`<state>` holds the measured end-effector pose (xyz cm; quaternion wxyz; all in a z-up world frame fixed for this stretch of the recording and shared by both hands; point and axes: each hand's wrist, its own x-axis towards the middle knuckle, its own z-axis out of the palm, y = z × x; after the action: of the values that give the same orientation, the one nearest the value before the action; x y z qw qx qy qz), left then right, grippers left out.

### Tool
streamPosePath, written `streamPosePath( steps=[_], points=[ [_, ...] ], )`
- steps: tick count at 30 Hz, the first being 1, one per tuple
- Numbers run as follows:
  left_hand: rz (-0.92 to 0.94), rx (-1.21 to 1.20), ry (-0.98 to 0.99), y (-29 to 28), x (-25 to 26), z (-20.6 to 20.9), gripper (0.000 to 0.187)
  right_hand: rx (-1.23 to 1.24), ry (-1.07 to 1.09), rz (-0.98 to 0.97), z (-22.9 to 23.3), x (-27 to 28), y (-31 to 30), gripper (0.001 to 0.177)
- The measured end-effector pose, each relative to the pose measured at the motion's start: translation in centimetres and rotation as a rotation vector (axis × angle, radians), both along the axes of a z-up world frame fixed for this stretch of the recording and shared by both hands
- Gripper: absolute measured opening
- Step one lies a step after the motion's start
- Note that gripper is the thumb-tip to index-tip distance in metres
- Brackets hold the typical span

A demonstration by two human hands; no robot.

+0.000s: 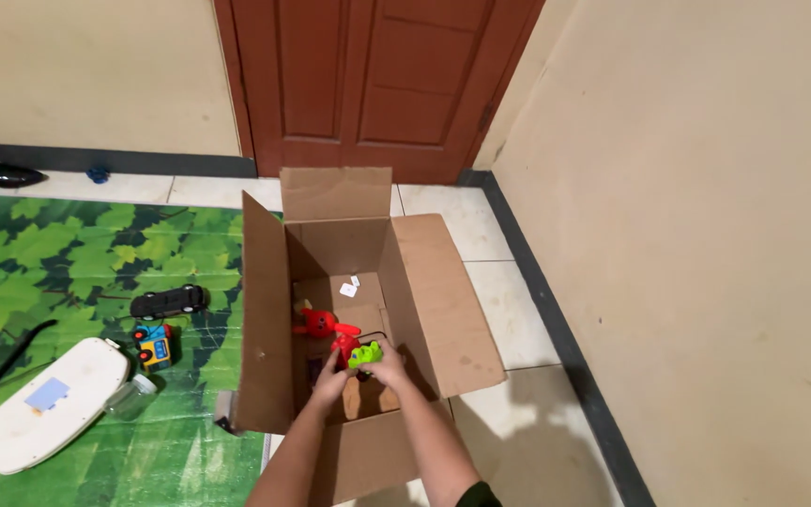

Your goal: Picking up various toys and items from the floor and placing them into a cardboard box.

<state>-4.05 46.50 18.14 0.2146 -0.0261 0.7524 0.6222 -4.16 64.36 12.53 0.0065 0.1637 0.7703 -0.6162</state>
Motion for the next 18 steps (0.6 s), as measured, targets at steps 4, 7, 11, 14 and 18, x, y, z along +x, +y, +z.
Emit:
streamPosePath(
  steps=[4,7,11,14,18],
  points=[
    [-0.003,0.121,-0.096,1.5,0.5,-2.0,0.095,0.141,-0.204,-0.045,-2.8,0.7,1.3,0.088],
    [-0.020,0.237,-0.193,2.4,0.6,-1.7,0.097,0.305,-0.047,0.098,-5.3,0.6,2.4,0.082],
    [-0.087,0.170,-0.114,2.6,0.0,-3.8,0.091,0.655,-0.264,0.220,-2.1,1.2,1.7,0.090],
    [-0.091,0.005,-0.231,2.6,0.0,-3.2,0.092,0.804,-0.333,0.372,-0.7,1.5,1.3,0.082],
    [-0.037,0.091,-0.041,2.5,-0.5,-6.0,0.089,0.591,-0.370,0.306,-2.4,1.3,1.1,0.055]
  ],
)
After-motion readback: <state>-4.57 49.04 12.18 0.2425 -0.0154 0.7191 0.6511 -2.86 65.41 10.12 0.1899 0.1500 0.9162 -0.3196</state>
